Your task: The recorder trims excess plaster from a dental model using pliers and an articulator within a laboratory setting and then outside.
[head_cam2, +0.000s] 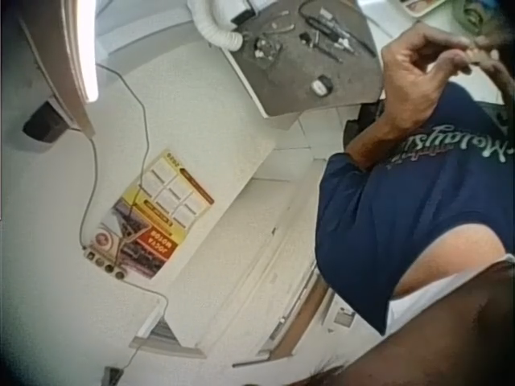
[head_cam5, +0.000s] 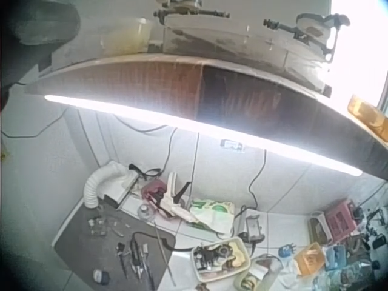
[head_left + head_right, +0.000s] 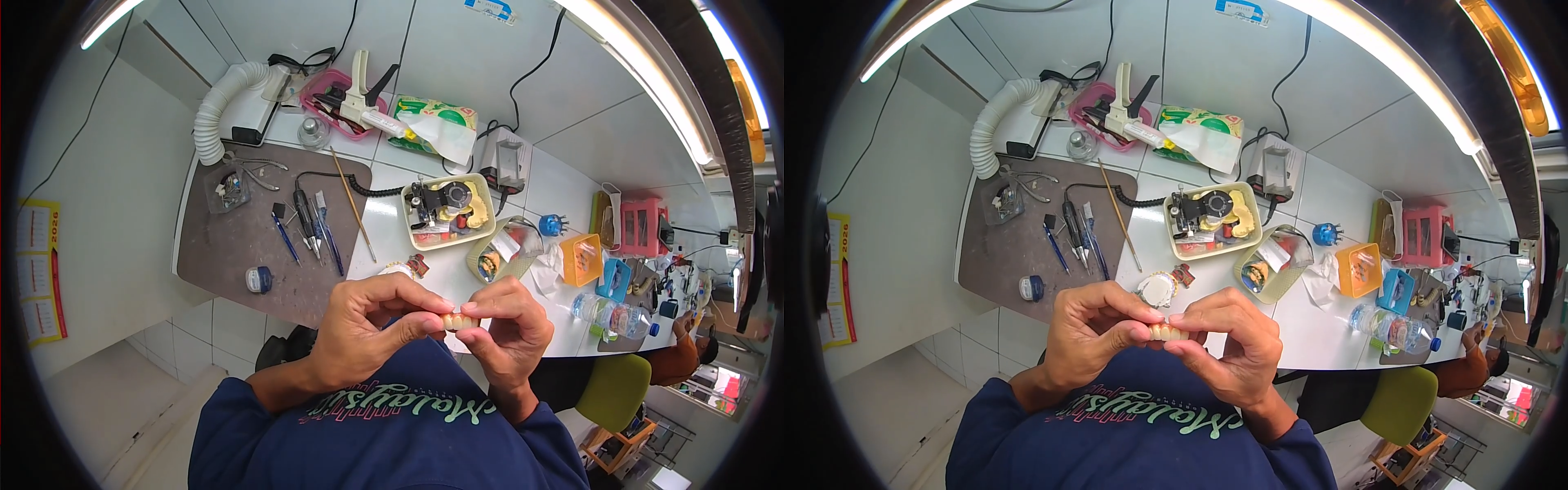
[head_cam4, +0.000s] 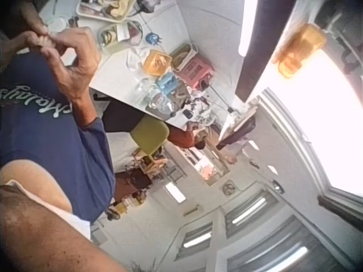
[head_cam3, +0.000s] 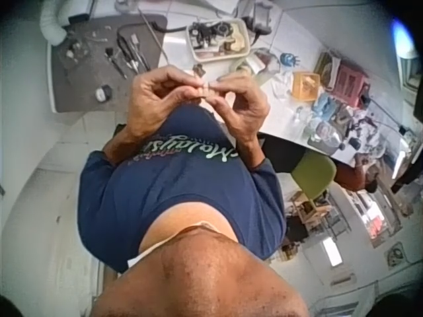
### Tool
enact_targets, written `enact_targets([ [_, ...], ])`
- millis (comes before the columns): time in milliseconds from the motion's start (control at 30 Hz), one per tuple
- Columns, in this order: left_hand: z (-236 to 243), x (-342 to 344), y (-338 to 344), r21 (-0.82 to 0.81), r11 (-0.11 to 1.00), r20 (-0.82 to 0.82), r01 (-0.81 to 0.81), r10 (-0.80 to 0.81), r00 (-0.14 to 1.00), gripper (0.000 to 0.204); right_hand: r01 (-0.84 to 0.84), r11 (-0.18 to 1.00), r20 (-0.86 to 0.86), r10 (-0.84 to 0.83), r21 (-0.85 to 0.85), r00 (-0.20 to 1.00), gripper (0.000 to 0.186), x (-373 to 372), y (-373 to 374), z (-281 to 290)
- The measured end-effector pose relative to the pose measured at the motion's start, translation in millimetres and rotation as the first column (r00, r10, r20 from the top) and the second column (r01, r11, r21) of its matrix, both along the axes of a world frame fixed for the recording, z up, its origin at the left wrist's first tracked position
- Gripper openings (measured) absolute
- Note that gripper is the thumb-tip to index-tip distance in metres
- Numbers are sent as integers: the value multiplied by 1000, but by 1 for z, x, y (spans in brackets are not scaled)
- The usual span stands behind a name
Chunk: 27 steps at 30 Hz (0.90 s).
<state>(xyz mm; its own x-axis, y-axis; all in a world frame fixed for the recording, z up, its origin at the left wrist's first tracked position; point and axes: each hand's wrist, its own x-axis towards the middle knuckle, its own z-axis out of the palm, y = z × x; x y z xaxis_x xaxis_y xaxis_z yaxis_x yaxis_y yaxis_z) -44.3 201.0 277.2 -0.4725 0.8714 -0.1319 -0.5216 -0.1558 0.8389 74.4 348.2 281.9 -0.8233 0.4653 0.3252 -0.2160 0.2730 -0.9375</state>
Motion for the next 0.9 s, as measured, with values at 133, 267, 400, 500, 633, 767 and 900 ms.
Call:
enact_targets([
  [133, -1, -1, 0, -1, 1000, -3, -6, 6, 1000, 17, 3, 1000, 10, -3, -10, 1000, 24, 0, 0, -1],
  [267, -2, -2, -1, 6, 1000, -39, -11, 11, 999, 18, -11, 1000, 23, 11, 7, 1000, 26, -1, 0, -2],
  [400, -5, -4, 0, -8, 1000, -114, -2, 1, 994, 23, -34, 999, 36, 32, 41, 999, 32, -5, 4, -8],
  [500, -10, -6, 9, -76, 997, -56, -1, -4, 998, 33, 57, 992, 132, -42, -116, 990, 35, -11, 0, -13],
  [633, -37, -12, 19, -79, 997, 149, -14, 25, 988, 51, 153, 960, 254, -91, -236, 963, 31, -6, 6, -31],
  [767, -46, -14, 26, -89, 996, 237, -18, 39, 971, 52, 179, 964, 371, -96, -196, 924, 25, 13, 12, -47],
  [900, -45, -14, 32, -82, 995, 201, -55, 70, 977, 44, 208, 955, 417, -105, -210, 903, 20, 21, 7, -54],
])
